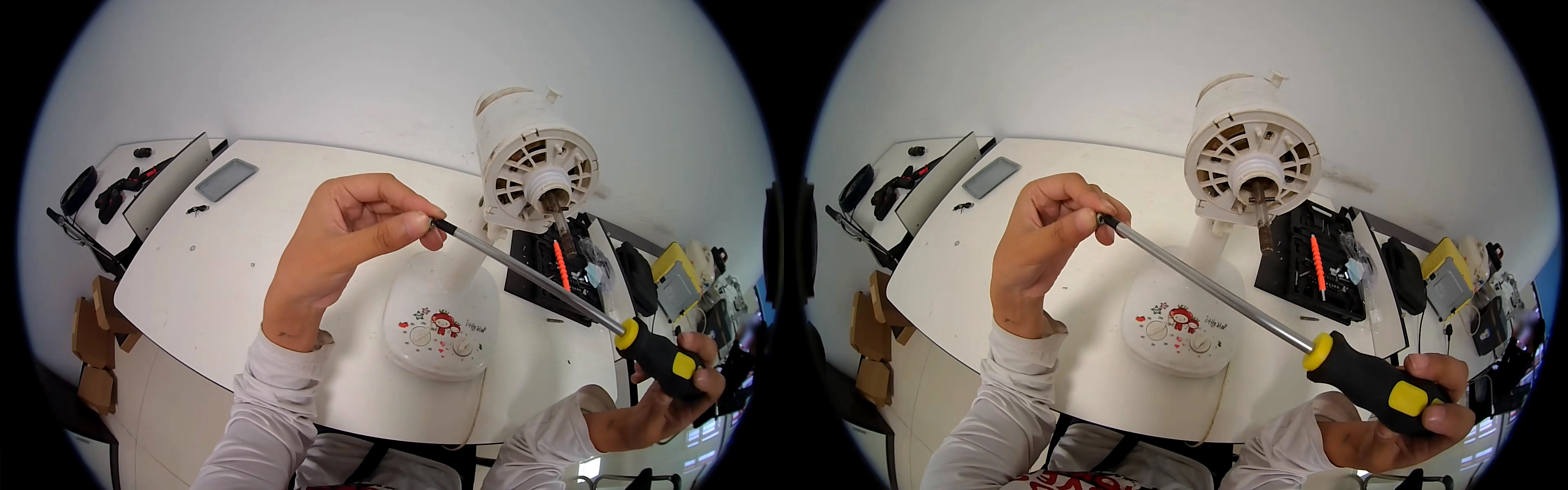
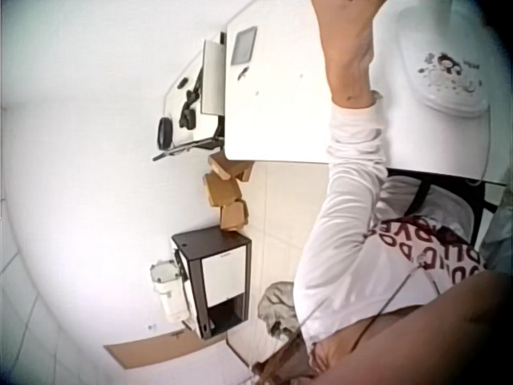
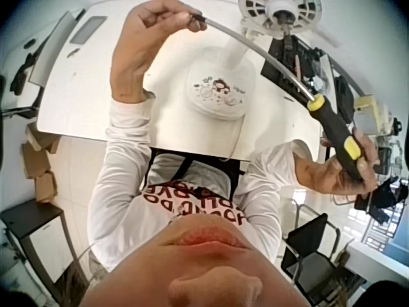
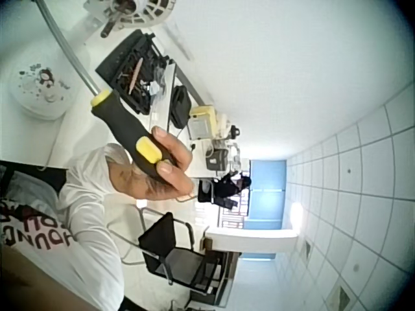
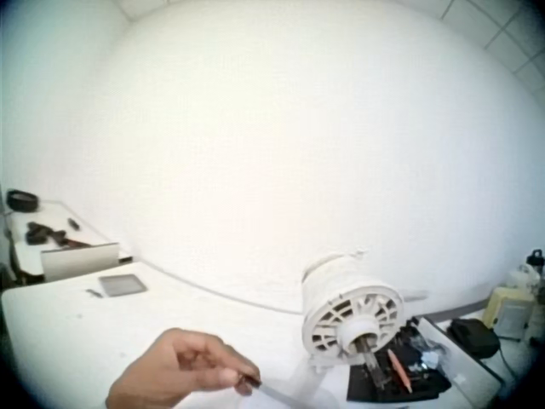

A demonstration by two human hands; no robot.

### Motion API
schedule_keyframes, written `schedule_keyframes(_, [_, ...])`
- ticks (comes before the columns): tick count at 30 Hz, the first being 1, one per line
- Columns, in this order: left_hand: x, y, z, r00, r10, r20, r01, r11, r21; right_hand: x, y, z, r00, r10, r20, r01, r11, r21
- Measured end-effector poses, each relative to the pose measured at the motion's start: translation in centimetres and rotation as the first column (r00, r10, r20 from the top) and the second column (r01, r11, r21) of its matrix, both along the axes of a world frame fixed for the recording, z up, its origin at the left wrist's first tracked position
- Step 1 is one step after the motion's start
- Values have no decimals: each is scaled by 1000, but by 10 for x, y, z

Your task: The person uses a screwdriver to tighten screws into the motor housing of a white electric fan, then flips the fan base over and tightens screws on the underside. The task involves sequential screw insertion and tightening on both the motor and base components.

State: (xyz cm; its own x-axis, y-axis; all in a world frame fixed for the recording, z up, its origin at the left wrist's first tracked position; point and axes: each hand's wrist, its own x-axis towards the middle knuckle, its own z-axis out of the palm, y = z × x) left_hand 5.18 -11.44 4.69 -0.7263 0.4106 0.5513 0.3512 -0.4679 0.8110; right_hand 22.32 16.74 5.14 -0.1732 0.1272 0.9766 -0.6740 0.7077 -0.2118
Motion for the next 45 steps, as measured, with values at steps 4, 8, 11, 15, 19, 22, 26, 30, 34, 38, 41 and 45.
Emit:
schedule_keyframes(4, [0, 2, 0, 999, 36, -12, -36, 999, 28, -7, -10, -2, 997, 69, -43, -70, 997, -30])
schedule_keyframes(8, [1, 2, 0, 999, 51, 3, -51, 997, 56, -18, -19, -3, 976, 197, -93, -204, 977, -69])
schedule_keyframes(11, [-1, 2, -1, 999, 38, -7, -38, 997, 62, -21, -21, -5, 967, 216, -139, -227, 971, -71])
schedule_keyframes(15, [-1, 2, 0, 998, 64, -7, -64, 997, 50, -21, -19, -3, 966, 223, -128, -229, 973, -36])
schedule_keyframes(19, [-2, 2, -1, 1000, 18, 0, -18, 997, 74, -13, -2, -6, 998, 2, -69, 1, 999, 36])
schedule_keyframes(22, [1, 8, -3, 999, 17, 35, -22, 992, 124, -17, -3, -9, 987, -58, -148, 59, 998, -2])
schedule_keyframes(26, [0, 14, -6, 998, -5, 68, -10, 975, 223, -14, -3, -15, 976, -60, -209, 60, 998, -7])
schedule_keyframes(30, [-2, 15, -5, 997, -69, 37, 60, 980, 192, -8, 3, -16, 910, -309, -277, 307, 950, -51])
schedule_keyframes(34, [3, 20, -4, 997, 80, -11, -78, 984, 162, -6, 3, -12, 838, -395, -376, 393, 916, -85])
schedule_keyframes(38, [8, 25, -1, 972, 215, -96, -203, 972, 120, 13, 34, -11, 752, -449, -483, 487, 872, -51])
schedule_keyframes(41, [11, 25, -3, 900, 334, -279, -337, 941, 39, 21, 41, -9, 766, -421, -485, 475, 880, -14])
schedule_keyframes(45, [20, 36, -6, 603, 432, -671, -564, 826, 25, 14, 26, -5, 721, -525, -453, 566, 823, -52])
